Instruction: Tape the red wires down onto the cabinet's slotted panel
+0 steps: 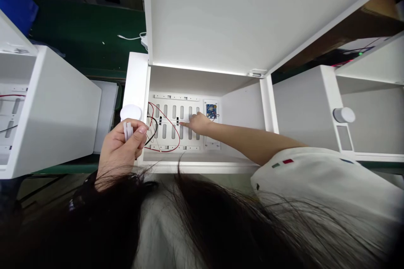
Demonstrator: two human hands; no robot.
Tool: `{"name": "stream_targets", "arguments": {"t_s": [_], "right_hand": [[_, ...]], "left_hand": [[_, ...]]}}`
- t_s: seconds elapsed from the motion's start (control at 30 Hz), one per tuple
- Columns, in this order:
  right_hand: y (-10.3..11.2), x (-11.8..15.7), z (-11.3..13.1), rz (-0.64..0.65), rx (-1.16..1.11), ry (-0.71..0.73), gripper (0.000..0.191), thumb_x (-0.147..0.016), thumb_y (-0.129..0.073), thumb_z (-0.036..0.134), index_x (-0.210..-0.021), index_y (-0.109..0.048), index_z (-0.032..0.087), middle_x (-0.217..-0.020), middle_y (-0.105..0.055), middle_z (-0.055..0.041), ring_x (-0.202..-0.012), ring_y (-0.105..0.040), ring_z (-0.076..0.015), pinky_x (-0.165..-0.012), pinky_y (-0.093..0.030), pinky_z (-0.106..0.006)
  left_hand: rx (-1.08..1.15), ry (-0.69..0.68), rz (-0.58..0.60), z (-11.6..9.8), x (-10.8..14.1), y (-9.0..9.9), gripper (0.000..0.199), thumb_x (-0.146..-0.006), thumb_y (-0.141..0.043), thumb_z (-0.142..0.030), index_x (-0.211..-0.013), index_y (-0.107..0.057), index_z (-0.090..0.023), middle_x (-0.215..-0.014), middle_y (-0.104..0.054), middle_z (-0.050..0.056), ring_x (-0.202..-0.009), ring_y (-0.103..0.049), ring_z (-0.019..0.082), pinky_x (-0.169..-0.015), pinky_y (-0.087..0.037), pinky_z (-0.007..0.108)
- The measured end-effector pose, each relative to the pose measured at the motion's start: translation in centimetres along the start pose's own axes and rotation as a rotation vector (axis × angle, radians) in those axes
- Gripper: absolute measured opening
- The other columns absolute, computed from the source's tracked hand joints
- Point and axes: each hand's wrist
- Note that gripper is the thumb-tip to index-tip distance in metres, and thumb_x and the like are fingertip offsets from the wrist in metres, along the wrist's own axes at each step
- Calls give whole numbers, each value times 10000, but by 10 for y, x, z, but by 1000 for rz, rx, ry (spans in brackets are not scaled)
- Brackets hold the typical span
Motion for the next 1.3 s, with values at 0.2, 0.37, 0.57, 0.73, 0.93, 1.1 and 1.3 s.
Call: {"name": "stream_targets", "arguments": {"t_s": [0.2, 0.37, 0.57, 0.73, 0.93, 1.1, 1.3], "right_hand": [[14, 8, -1, 105, -56, -94, 620, -759, -515, 73, -1326, -443, 314, -959, -652, -128, -961, -546, -301, -774, -359, -439], [42, 29, -10, -66, -260, -169, 474, -742, -509, 82, -1168, -608, 262, -1095, -628, -103, -960, -565, -261, -726, -413, -353], [109, 102, 7, -635, -871, -72, 364, -903, -379, 389, -1100, -641, 229, -1028, -641, -51, -878, -569, -167, -757, -450, -311], [141, 149, 51, -853, -1057, 244, 283, -860, -507, 373, -1072, -649, 252, -977, -642, -32, -892, -582, -140, -784, -470, -301], [130, 151, 68, -969, -1183, 256, 159, -767, -655, 253, -913, -702, 213, -823, -662, -33, -758, -597, -122, -694, -484, -263], [120, 155, 64, -953, -1234, 213, 54, -756, -664, 209, -792, -698, 189, -754, -669, -19, -710, -602, -112, -661, -484, -246], [112, 163, 51, -1041, -1030, 79, 91, -821, -586, 231, -804, -664, 186, -778, -662, -25, -717, -592, -119, -676, -477, -264]], "left_hand": [[55, 5, 24, -2, -2, -1, 113, -771, -634, -286, -781, -576, -190, -553, -403, -23, -466, -311, 54, -396, -180, 203], [267, 87, 170, -7, -2, 4, 114, -827, -541, -243, -917, -593, -196, -628, -396, -18, -486, -311, 48, -426, -246, 180], [273, 306, 474, -16, 10, -2, 359, -813, -549, -166, -1169, -551, -216, -825, -440, 12, -594, -402, 59, -530, -366, 201], [-15, 287, 517, -11, 14, -14, 137, -850, -513, -299, -892, -567, -180, -776, -520, 7, -557, -443, 61, -525, -368, 207], [-177, 215, 514, -3, 13, -28, 156, -862, -474, -349, -866, -490, -193, -732, -537, -20, -493, -413, 57, -450, -336, 202], [-295, 163, 487, -2, 15, -39, 174, -873, -440, -360, -878, -476, -190, -744, -575, -13, -483, -408, 57, -429, -321, 198], [-255, 215, 455, 1, 9, -41, 164, -856, -484, -349, -861, -471, -186, -677, -519, -33, -447, -351, 31, -398, -251, 162]]}}
Point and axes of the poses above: each hand's wrist, its own x-axis away from the middle knuckle, its own y-axis out of the back of the hand, z = x × y
